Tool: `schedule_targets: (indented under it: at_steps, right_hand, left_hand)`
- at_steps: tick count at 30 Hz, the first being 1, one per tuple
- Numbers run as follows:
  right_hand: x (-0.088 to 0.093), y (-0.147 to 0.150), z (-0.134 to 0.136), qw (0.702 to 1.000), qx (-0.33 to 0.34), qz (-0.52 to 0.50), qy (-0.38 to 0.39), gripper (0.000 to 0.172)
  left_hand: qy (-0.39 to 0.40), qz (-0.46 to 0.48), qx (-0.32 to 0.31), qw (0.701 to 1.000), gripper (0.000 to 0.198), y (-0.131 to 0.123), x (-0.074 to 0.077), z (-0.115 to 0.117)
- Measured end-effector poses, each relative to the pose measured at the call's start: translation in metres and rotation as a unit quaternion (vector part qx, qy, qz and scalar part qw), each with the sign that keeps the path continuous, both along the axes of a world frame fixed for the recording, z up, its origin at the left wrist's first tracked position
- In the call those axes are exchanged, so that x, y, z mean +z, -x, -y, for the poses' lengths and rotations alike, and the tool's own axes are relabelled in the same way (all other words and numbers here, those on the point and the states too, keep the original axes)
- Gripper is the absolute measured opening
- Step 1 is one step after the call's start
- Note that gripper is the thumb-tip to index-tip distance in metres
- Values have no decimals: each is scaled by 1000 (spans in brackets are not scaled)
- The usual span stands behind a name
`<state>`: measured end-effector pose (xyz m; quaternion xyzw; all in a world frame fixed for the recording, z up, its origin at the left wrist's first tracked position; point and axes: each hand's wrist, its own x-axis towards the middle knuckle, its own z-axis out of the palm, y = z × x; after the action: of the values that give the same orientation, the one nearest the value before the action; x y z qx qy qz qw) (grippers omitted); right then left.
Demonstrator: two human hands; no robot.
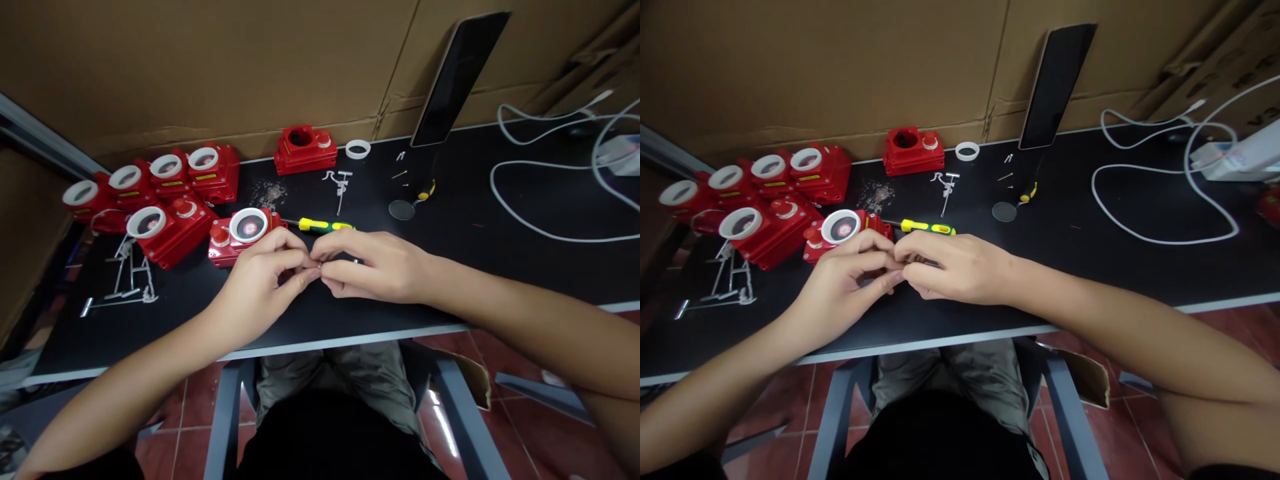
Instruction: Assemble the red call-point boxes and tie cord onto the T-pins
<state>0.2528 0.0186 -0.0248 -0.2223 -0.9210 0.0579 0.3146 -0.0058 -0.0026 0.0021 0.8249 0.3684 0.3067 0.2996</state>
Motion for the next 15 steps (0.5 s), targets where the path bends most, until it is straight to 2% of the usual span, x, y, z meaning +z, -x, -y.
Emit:
schedule_targets:
  at_steps: [2,5,10,15]
  right_hand:
    - [-1,-2,-1,998,12,-4,-59,6]
    - [0,-4,-3,991,33,-19,-132,6]
    - [3,-3,-8,992,90,-18,-87,14]
    - [2,-5,-9,990,131,3,-59,16]
  left_hand:
    - [-42,-8,-10,999,15,2,0,0]
    - [-36,-6,-14,999,12,3,1,0]
    - [2,-29,-38,999,13,1,3,1]
    - [3,-47,-50,998,14,0,4,2]
